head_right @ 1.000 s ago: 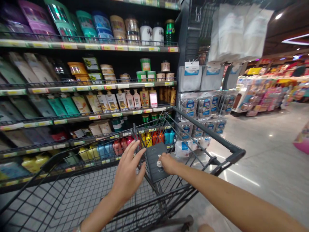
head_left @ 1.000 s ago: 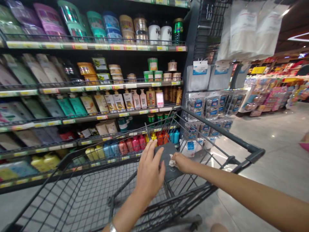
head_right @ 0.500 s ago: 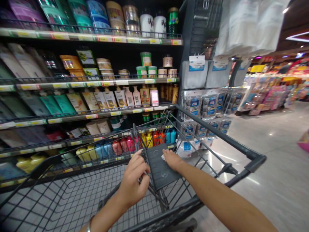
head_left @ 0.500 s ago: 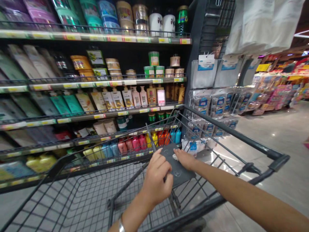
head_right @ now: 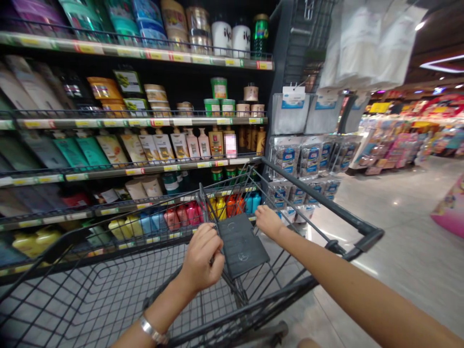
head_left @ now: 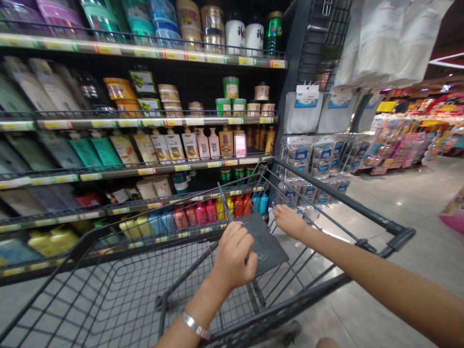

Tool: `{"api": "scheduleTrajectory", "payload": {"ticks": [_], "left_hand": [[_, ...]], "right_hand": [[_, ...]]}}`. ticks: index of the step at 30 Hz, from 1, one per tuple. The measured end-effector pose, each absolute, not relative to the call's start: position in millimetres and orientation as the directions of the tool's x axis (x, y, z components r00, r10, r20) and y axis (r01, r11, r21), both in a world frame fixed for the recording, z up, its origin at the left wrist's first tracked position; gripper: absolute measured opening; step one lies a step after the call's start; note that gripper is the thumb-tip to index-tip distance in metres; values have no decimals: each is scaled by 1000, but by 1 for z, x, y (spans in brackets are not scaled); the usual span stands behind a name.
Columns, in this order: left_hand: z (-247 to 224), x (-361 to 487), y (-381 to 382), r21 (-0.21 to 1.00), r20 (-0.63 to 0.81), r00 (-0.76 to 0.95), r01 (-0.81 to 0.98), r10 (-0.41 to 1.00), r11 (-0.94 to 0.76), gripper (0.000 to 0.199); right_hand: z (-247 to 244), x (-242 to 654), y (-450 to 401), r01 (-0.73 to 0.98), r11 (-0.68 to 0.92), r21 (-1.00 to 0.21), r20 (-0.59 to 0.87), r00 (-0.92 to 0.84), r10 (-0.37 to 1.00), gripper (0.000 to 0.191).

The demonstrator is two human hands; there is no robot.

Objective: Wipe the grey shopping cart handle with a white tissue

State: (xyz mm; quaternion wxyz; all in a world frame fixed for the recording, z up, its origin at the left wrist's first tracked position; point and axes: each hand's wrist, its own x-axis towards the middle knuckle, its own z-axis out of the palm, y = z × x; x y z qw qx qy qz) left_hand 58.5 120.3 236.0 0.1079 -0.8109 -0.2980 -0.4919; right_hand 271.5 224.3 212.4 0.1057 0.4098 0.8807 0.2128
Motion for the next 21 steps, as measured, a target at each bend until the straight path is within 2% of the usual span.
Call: {"api": "scheduleTrajectory", "payload": {"ticks": [5, 10, 12, 17, 21], "left_hand": [[236, 60, 119, 153, 862, 318, 581, 396, -799, 18], [235, 61, 118, 169, 861, 309, 576, 404, -800, 18], [235, 61, 118, 172, 862, 306, 572, 403, -802, 18], [233, 62, 118, 189, 869, 284, 565, 404, -803, 18], [232, 64, 117, 209, 870, 266, 562, 414, -800, 18]], "right_hand": [[225, 290, 230, 693, 504, 516, 148, -652, 744, 26], [195, 280, 230, 704, 524, 479, 102, -637, 764, 26], [181, 273, 228, 725, 552, 411, 74, -630, 773, 27], [151, 254, 228, 793, 608, 48, -25, -608, 794, 29], [130, 244, 234, 808, 584, -75, -14, -587, 810, 32]]}}
